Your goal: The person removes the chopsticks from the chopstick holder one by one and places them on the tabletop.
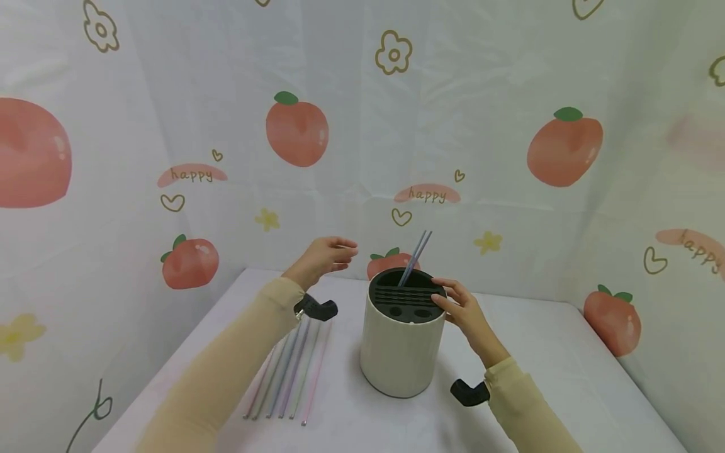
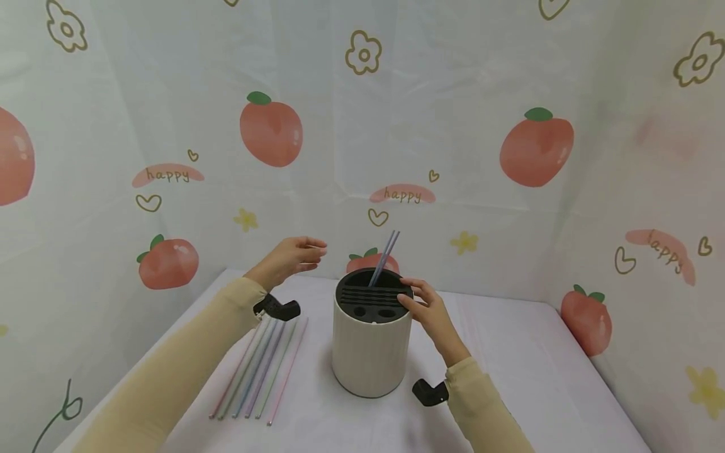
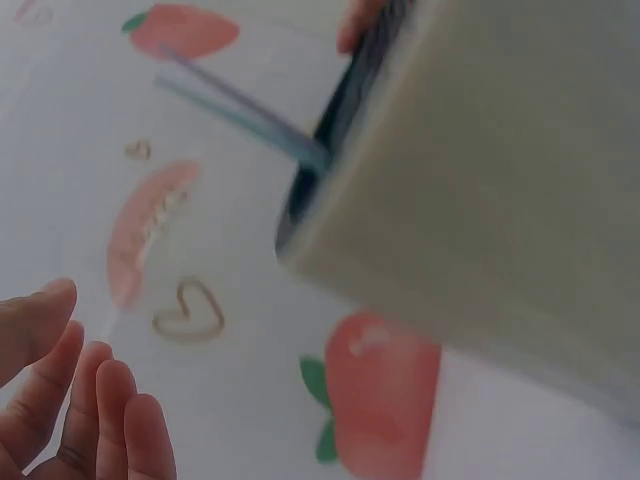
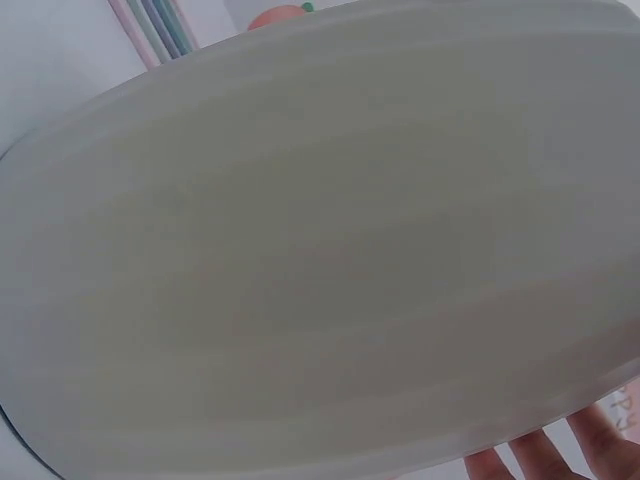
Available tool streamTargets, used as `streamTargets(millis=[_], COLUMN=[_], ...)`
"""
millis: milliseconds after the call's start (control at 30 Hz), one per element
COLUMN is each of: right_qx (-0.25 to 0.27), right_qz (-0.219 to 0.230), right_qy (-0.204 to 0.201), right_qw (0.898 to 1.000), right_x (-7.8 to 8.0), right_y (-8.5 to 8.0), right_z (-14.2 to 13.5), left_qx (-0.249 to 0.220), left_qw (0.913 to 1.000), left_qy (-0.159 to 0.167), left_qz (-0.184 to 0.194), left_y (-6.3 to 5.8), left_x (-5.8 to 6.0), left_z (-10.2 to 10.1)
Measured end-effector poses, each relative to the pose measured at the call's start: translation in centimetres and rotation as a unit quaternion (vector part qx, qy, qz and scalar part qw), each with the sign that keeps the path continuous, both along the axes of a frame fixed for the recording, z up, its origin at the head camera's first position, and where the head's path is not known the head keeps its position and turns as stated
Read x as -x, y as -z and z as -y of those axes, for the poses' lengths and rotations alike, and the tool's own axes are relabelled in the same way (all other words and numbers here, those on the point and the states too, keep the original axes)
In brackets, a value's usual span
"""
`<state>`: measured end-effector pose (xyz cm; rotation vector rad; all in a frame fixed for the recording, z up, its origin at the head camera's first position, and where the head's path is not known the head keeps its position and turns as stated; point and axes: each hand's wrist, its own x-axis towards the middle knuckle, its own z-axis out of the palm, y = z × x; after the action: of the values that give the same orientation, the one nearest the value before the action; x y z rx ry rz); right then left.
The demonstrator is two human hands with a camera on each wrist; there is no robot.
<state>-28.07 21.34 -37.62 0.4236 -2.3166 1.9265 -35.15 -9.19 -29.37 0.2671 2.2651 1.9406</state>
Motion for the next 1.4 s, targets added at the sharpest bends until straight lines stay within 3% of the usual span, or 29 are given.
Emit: streamTargets(millis=[133, 267, 467, 667, 933, 1067, 1267, 1400], right_qx=[0.001, 0.007, 0.007, 0.004, 0.011, 0.01, 0.002, 0.002], right_qz=[0.014, 0.031, 0.031, 0.027, 0.027, 0.029, 0.029, 0.035], right_qy=[-0.002, -0.001, 0.0, -0.002, -0.003, -0.002, -0.001, 0.004], right_qw=[1.0, 1.0, 0.999, 1.0, 1.0, 1.0, 1.0, 0.999], right_x=[0.1, 0.2, 0.3, 0.4, 0.2, 0.1, 0.1, 0.0], right_y=[-0.1, -0.1, -0.1, -0.1, -0.1, -0.1, -0.1, -0.2], right_z=[0.1, 0.3, 0.5, 0.5, 0.6, 0.6, 0.3, 0.2], left_qx=[-0.019, -0.024, -0.017, -0.004, 0.027, 0.016, -0.051, -0.139], left_qw=[0.9996, 0.9988, 0.9972, 0.9968, 0.9966, 0.997, 0.9976, 0.989], left_qy=[0.022, 0.041, 0.07, 0.076, 0.077, 0.075, 0.045, 0.027], left_qz=[0.003, 0.014, 0.019, 0.026, 0.011, 0.006, -0.013, -0.041], left_y=[-1.8, -2.4, -2.3, -1.7, -1.0, -0.9, -1.8, -3.3], left_x=[0.5, 0.9, 1.2, 1.3, 1.2, 1.1, 1.0, 0.7], left_z=[-3.5, -6.2, -8.7, -10.1, -10.7, -10.4, -9.1, -7.6])
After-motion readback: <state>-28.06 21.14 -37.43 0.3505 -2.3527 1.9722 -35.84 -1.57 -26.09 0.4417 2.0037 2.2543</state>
